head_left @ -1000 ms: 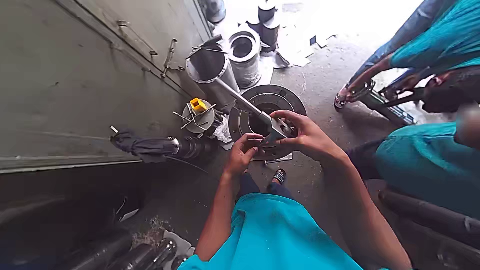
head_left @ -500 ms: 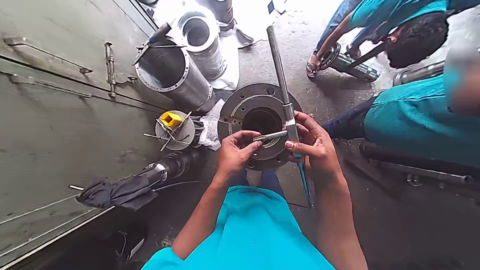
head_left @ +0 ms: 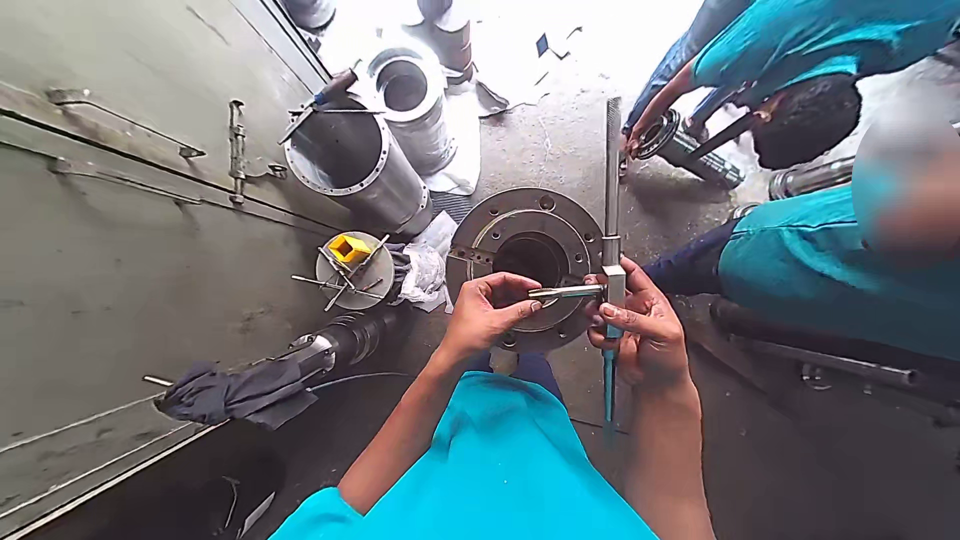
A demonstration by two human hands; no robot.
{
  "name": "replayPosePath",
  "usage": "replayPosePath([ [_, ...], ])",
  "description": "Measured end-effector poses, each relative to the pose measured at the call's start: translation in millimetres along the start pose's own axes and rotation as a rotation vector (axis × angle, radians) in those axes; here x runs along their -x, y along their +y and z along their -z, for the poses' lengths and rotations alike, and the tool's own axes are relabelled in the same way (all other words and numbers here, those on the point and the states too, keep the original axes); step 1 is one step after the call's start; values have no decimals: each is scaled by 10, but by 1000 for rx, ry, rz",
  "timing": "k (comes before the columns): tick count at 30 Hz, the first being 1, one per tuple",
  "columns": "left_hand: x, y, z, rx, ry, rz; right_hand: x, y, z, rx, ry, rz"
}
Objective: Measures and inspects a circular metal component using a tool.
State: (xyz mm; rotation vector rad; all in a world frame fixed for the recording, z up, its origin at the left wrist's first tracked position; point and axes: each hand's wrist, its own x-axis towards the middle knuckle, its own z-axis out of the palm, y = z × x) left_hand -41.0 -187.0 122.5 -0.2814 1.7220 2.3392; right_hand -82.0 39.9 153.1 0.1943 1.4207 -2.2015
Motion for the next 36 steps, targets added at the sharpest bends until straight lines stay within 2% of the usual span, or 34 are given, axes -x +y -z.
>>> replayPosePath([
  [10, 104, -9, 31, 52, 126, -28, 49, 0, -78, -14, 117, -52],
  [13, 134, -65, 113, -63, 162, -86, 75, -3, -150, -9, 124, -45],
  [16, 215, -168, 234, -223, 257, -218, 90, 20, -288, 61, 158, -17],
  [20, 445, -310, 493, -301, 477, -365, 33, 148, -528, 390, 173, 38],
  [24, 686, -415, 819, -359, 630, -271, -94, 353, -811, 719, 74, 156],
  [30, 909, -578, 1069, -408, 644, -56, -260, 623, -1052, 1226, -109, 282],
  [33, 920, -701, 1131, -518, 689, -70, -306, 724, -1111, 1384, -176, 336],
  [36, 853, -793, 1157, -565, 574, -167, -328, 657, -1125, 1471, -309, 365],
])
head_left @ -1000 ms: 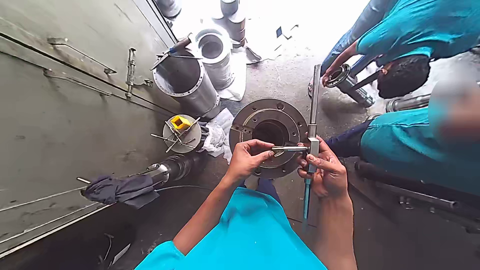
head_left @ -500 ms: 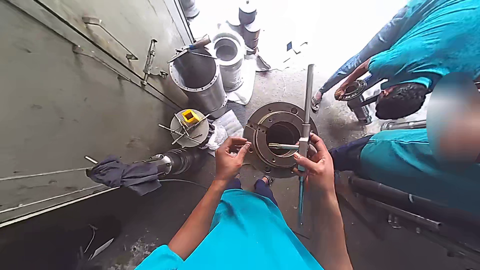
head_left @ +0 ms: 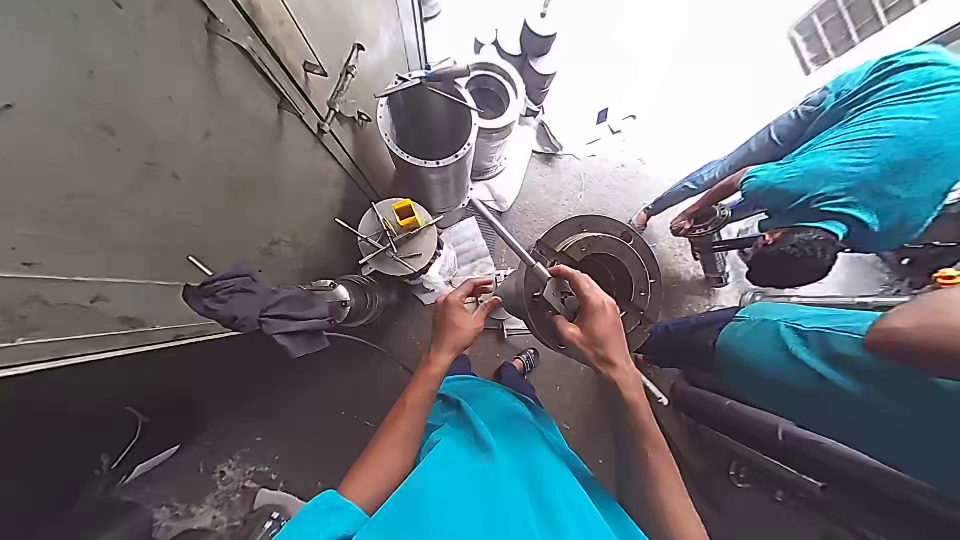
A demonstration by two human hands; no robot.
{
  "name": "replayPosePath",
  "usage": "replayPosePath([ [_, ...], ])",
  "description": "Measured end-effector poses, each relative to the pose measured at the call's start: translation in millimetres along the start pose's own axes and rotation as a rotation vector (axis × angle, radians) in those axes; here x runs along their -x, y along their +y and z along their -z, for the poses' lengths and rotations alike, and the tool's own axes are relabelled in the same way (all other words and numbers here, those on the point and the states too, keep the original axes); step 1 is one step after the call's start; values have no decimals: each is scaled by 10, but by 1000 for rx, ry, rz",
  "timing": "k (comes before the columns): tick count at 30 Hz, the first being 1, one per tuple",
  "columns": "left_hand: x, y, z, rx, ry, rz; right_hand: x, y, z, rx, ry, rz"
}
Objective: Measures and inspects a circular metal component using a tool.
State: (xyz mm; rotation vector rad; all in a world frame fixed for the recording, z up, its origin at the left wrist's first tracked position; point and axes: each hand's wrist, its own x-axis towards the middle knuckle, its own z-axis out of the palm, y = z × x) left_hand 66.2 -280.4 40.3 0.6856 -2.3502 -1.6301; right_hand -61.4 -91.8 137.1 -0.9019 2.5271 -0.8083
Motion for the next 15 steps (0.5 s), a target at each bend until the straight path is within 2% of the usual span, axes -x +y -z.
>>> replayPosePath([
  [3, -96, -17, -197, 26, -104, -308, -103, 104, 117, 40, -136, 112],
  [5, -140, -9, -412, 71, -162, -435, -192, 136, 170, 67, -236, 159],
  [7, -154, 57, -575, 89, -176, -426, -274, 108, 184, 117, -280, 186],
  [9, -147, 126, -696, 117, -82, -388, -299, 54, 176, 181, -281, 188],
  [11, -142, 141, -783, 149, -5, -374, -262, 29, 168, 206, -280, 151],
  [15, -177, 86, -891, 157, 57, -456, -94, -66, 89, 240, -229, 28],
])
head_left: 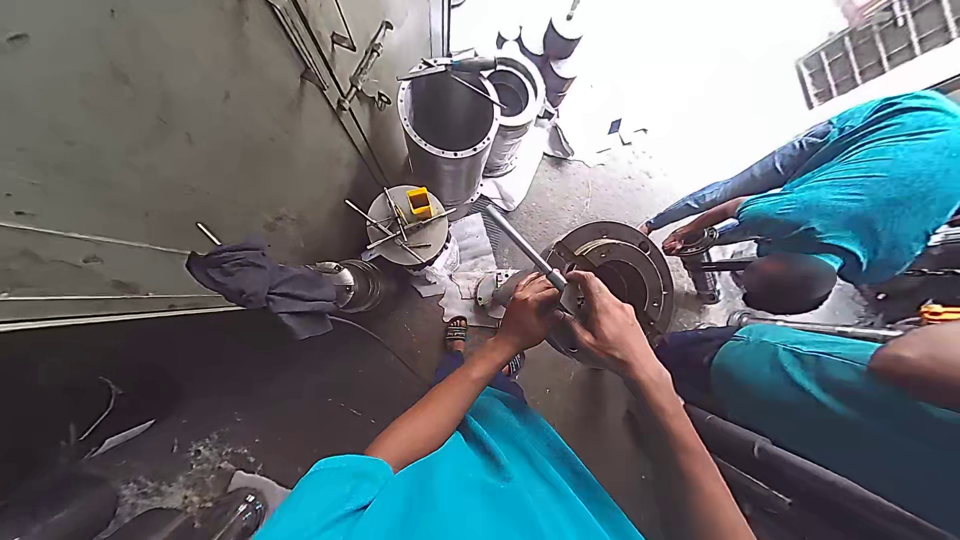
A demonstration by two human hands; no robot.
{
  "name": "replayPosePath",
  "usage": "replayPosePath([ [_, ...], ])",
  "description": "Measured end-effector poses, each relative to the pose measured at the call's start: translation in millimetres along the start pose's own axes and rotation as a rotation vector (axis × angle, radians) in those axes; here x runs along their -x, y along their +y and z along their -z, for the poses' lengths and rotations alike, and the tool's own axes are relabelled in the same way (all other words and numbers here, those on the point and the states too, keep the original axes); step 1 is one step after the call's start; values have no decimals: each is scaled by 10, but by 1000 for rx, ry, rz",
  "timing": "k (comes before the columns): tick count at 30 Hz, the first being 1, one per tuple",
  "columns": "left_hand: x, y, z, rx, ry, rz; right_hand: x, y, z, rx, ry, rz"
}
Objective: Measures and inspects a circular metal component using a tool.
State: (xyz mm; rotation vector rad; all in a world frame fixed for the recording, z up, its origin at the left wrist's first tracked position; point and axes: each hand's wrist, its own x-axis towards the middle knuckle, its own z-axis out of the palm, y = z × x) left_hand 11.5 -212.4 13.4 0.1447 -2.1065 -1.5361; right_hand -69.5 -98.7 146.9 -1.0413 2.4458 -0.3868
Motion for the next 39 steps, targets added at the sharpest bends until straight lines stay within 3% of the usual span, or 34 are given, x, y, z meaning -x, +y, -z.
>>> replayPosePath([
  [3, 24, -38, -48, 4, 24, -36, 55, -38, -99, 7, 72, -59],
  [8, 112, -77, -127, 3, 133, -37, -2, -301, -67, 71, -22, -258],
  [11, 132, -72, -256, -45, 181, -25, -5, -393, -94, -7, 32, -392],
  [14, 212, 20, -355, -137, 199, 136, 48, -449, -196, -186, 125, -484],
  [16, 240, 68, -356, -28, 183, 324, 91, -466, -221, -289, 135, -492],
  [18, 230, 122, -334, 43, 184, 411, 140, -412, -204, -301, 111, -447],
  [21, 245, 143, -319, -31, 188, 261, 210, -322, -76, -129, 123, -327],
  [24, 262, 35, -334, -119, 198, 78, 267, -124, 84, 152, 189, 79],
  [26, 264, 40, -341, -141, 213, 73, 207, 35, 119, 302, 101, 363],
  [28, 254, 37, -350, -157, 214, 66, 119, 100, 160, 408, 30, 482],
  [33, 225, -82, -349, -127, 226, 77, -98, 113, 259, 592, 86, 546],
  [37, 270, 69, -316, -76, 185, 282, -105, -72, 304, 620, -27, 399],
  [39, 249, 69, -322, -58, 230, 247, -107, -172, 355, 605, -101, 330],
])
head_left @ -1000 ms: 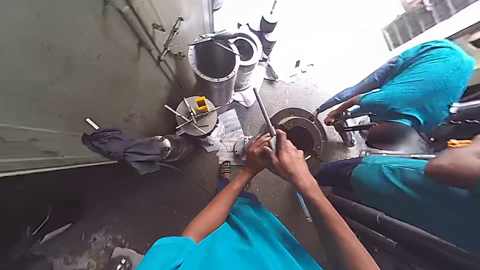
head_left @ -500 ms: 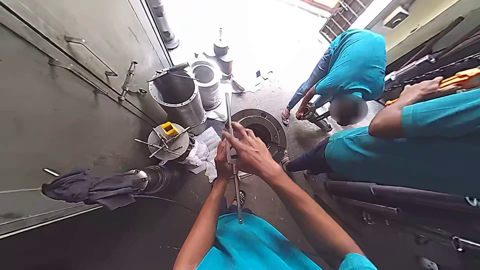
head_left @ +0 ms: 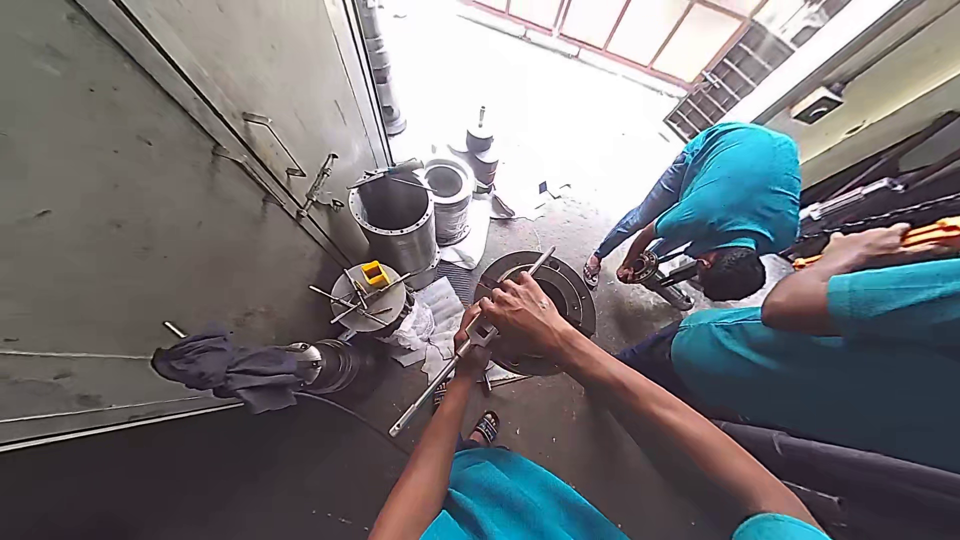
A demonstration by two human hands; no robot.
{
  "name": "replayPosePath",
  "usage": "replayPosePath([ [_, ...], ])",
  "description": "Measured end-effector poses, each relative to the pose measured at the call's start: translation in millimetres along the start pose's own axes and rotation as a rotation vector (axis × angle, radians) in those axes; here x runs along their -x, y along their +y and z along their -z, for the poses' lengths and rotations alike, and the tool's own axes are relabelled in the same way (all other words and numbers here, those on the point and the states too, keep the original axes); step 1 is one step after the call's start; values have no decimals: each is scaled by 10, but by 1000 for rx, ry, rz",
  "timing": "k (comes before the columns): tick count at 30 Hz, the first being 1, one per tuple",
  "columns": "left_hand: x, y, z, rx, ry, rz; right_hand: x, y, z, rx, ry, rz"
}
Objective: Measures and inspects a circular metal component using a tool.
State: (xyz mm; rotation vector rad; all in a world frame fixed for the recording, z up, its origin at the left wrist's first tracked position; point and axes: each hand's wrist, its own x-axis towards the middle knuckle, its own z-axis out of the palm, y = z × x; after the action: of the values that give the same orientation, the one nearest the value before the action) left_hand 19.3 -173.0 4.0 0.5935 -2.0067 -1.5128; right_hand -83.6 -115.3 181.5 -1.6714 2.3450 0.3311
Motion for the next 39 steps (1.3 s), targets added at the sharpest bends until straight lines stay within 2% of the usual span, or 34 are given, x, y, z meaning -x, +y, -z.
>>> replayPosePath([
  [4, 7, -1, -9, -24, 12, -31, 0, 100, -59, -69, -59, 66],
  [8, -35, -34, -31, 34, 38, -138, -38, 430, -346, -82, 186, 328],
  [10, -52, -21, -26, 69, 38, -134, -83, 502, -446, -88, 258, 374],
  [14, -45, -47, -51, -3, 38, -115, -146, 592, -548, -114, 284, 364],
  [16, -10, -66, -55, -78, 51, -97, -110, 517, -523, -128, 251, 280],
  [19, -12, -89, -48, -119, 63, -177, 22, 214, -359, -170, 88, 15],
  [22, -39, -129, -49, -125, 80, -235, 51, -17, -276, -221, -1, -226],
  [27, -75, -58, -25, -137, 59, -199, -11, -270, 16, -448, -227, -682],
  [30, -78, -145, -61, -99, 66, -260, -41, -214, 222, -459, -349, -753],
  [32, -101, -150, -57, -53, 53, -294, -10, -105, 331, -371, -309, -734],
  [33, -118, -133, -49, -42, 51, -298, 4, -37, 359, -313, -216, -685],
  [36, -127, -113, -51, -14, 67, -305, -61, 238, 247, -211, 238, -316],
  [37, -140, -110, -59, -2, 74, -313, -157, 351, 173, -224, 314, -178],
  [39, -122, -102, -52, -15, 65, -301, -367, 565, -57, -226, 290, 7],
])
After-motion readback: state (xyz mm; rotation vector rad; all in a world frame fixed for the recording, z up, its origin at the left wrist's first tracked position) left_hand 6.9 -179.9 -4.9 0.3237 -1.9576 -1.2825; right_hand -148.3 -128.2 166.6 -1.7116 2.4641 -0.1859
